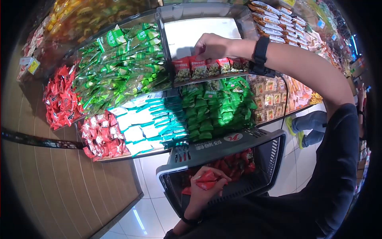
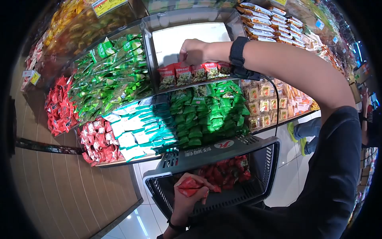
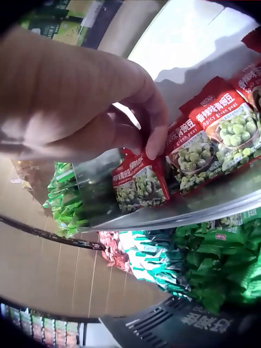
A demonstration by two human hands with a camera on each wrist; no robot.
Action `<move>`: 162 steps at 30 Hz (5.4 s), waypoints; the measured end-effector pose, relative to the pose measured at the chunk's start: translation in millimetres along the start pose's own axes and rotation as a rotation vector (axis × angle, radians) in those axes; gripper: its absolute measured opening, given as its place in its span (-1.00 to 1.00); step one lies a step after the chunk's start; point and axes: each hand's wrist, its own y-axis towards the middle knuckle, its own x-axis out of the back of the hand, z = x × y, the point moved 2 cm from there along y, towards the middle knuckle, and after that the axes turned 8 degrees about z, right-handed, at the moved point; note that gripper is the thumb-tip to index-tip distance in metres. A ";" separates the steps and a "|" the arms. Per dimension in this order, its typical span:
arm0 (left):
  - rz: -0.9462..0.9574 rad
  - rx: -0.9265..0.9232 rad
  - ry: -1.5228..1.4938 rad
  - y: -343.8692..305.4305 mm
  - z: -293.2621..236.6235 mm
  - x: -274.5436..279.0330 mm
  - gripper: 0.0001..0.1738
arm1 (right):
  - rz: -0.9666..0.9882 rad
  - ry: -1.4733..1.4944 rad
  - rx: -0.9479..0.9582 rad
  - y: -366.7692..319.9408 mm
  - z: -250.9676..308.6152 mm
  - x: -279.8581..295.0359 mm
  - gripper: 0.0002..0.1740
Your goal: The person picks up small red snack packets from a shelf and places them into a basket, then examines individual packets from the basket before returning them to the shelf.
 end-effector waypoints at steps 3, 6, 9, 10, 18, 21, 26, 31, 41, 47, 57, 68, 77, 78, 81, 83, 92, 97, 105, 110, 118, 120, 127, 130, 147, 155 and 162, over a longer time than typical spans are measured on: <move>0.018 0.009 0.016 0.8 0.6 -0.1 -0.70 | -0.032 -0.194 0.088 9.9 -9.0 1.9 -0.79; 0.007 0.008 -0.004 1.7 -6.8 -1.9 -0.63 | -0.052 -0.277 0.165 8.4 -4.4 4.2 -0.67; 0.053 -0.025 -0.055 -0.4 -5.6 0.2 -0.59 | -0.202 -0.453 0.204 -15.9 19.4 21.8 -0.48; 0.066 -0.044 -0.102 -2.5 -2.6 0.1 -0.58 | -0.243 -0.357 0.207 -32.7 25.9 26.6 -0.56; 0.328 -0.098 -0.282 -10.9 -19.6 -31.6 -0.04 | -0.086 -0.051 0.315 -263.6 92.3 -89.5 -0.71; 0.392 -0.048 -0.281 -18.8 -21.7 -53.6 0.05 | -0.076 0.178 0.237 -308.2 68.6 -167.9 -0.59; 0.402 0.054 -0.072 -30.5 -11.0 -78.9 0.07 | 0.033 0.714 0.173 -327.5 45.1 -212.4 -0.78; 0.204 -0.112 -0.096 -43.4 -5.8 -66.1 -0.36 | -0.477 0.501 0.562 -352.3 39.5 -196.5 -0.90; -0.100 -0.061 -0.065 -59.3 -11.9 -83.2 -0.72 | -0.397 -0.571 0.940 -386.7 35.3 -236.4 -0.53; -0.099 -0.162 0.181 -57.7 -19.4 -90.3 -0.91 | -0.355 -0.284 0.905 -389.9 47.5 -225.3 -0.59; -0.034 -0.142 0.317 -50.4 -20.4 -85.8 -0.86 | 0.277 0.656 0.038 -336.8 51.2 -190.4 -0.81; -0.107 -0.177 0.239 -51.3 -5.0 -24.4 -0.66 | -0.234 0.261 0.278 -191.7 39.5 27.4 -0.82; -0.071 -0.035 0.121 -28.4 11.7 2.3 -0.87 | -0.047 0.328 -0.144 -56.2 -23.3 29.1 -0.77; -0.101 0.007 0.125 -27.4 11.0 2.7 -0.87 | 0.001 0.334 -0.152 -50.2 -28.2 26.4 -0.80; -0.117 0.031 0.105 -23.8 6.3 0.2 -0.87 | -0.037 0.342 -0.170 -41.4 -35.3 22.5 -0.91; -0.123 0.038 0.108 -21.1 7.1 0.6 -0.88 | -0.029 0.340 -0.182 -37.7 -41.0 21.4 -0.93; -0.106 -0.001 0.085 -18.1 16.6 5.9 -0.89 | -0.075 0.174 -0.112 -28.5 -39.3 17.0 -0.93; -0.071 0.002 0.077 -18.7 9.7 0.4 -0.88 | -0.094 0.114 -0.100 -31.7 -33.9 15.1 -0.84; -0.031 -0.060 0.209 -13.4 -16.3 -28.9 -0.92 | -0.428 0.009 0.217 -113.5 28.3 29.5 -0.66; -0.021 -0.011 0.397 -11.3 -32.3 -53.9 -0.74 | 0.075 0.018 0.216 -252.2 100.3 -80.2 -0.72; 0.090 -0.094 0.566 -19.7 -34.6 -92.6 -0.39 | 0.122 0.183 0.293 -304.4 64.0 -159.0 -0.70; 0.135 -0.073 0.543 -28.9 -35.5 -93.1 -0.45 | 0.166 0.313 0.199 -306.7 60.0 -154.7 -0.73; 0.181 -0.086 0.399 -46.7 -27.5 -95.5 -0.59 | 0.152 0.298 0.236 -309.9 59.6 -148.5 -0.83; 0.206 -0.131 0.401 -47.2 -27.8 -93.8 -0.61 | 0.164 0.302 0.243 -308.1 61.6 -148.8 -0.84; 0.088 -0.245 0.321 -23.4 -25.8 -49.7 -0.56 | 0.184 0.353 0.325 -264.2 60.6 -126.6 -0.85; -0.005 -0.426 0.343 -8.5 -15.5 -48.1 -0.57 | 0.064 0.165 0.385 -250.4 72.3 -101.6 -0.90; 0.044 -0.366 0.501 -5.7 -12.6 -29.5 -0.86 | -0.199 -0.256 0.330 -142.6 5.8 58.9 -0.92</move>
